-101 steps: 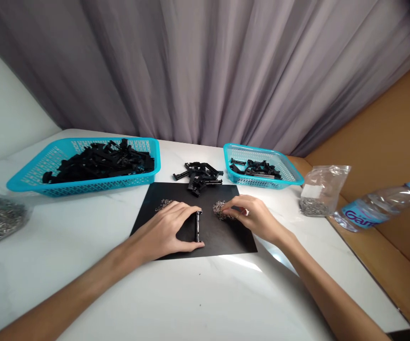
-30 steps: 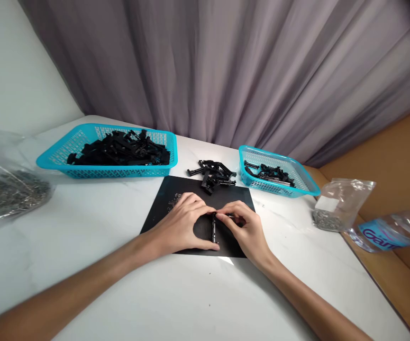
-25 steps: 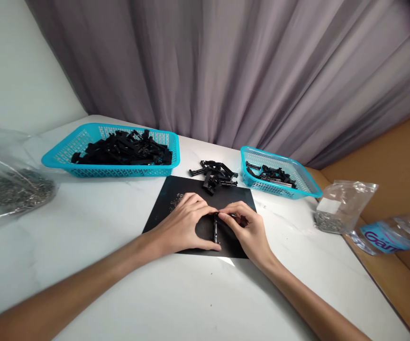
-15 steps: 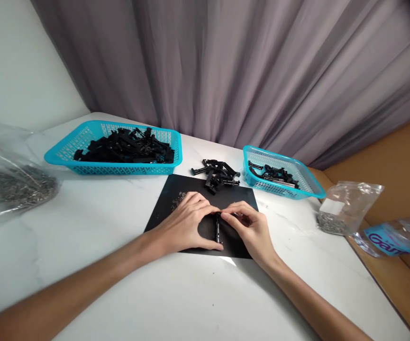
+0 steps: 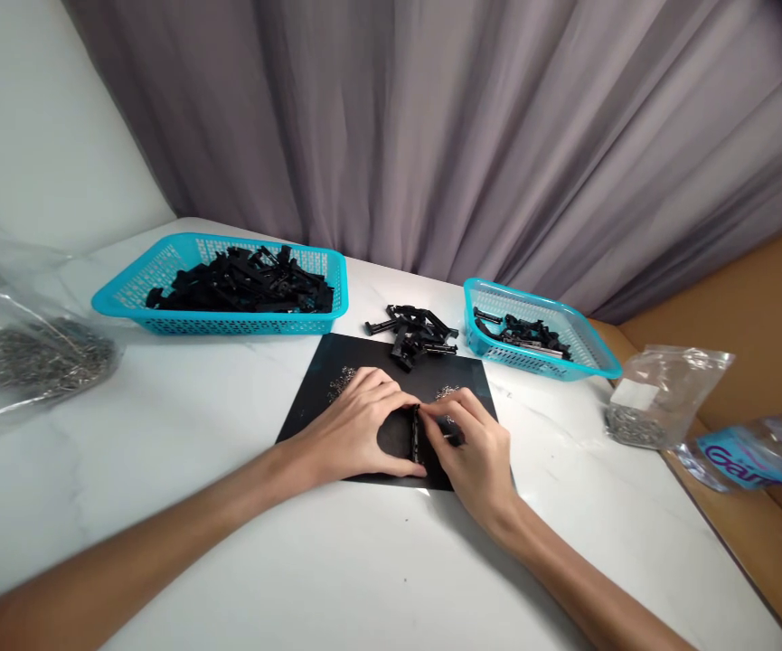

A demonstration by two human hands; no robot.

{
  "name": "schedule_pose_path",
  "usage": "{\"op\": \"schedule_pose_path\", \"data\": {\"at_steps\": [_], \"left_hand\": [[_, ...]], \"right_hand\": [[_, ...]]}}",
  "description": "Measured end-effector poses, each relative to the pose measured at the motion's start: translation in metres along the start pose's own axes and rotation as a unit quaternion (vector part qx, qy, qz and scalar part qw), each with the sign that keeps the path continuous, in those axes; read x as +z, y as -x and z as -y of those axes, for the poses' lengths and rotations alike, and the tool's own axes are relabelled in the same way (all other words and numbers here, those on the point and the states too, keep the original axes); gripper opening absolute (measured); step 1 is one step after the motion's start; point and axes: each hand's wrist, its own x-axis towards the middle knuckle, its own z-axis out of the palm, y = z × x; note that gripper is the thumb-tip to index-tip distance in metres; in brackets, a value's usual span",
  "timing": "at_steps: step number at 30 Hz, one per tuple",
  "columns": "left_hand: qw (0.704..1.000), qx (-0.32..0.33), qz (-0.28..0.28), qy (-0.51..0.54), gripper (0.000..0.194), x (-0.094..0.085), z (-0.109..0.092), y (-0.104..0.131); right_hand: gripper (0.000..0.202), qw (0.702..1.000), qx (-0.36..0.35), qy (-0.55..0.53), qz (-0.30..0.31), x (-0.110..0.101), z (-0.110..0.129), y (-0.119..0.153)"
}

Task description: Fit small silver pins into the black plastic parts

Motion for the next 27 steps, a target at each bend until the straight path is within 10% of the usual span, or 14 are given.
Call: {"op": "schedule_pose_path", "data": {"at_steps": [27], "left_hand": [[1.0, 0.028, -0.006, -0.003, 0.065, 0.0049, 0.0039, -0.0031]], "right_hand": [[0.022, 0.962, -0.082, 0.259, 0.003, -0.0008, 0.0061, -0.003]]}}
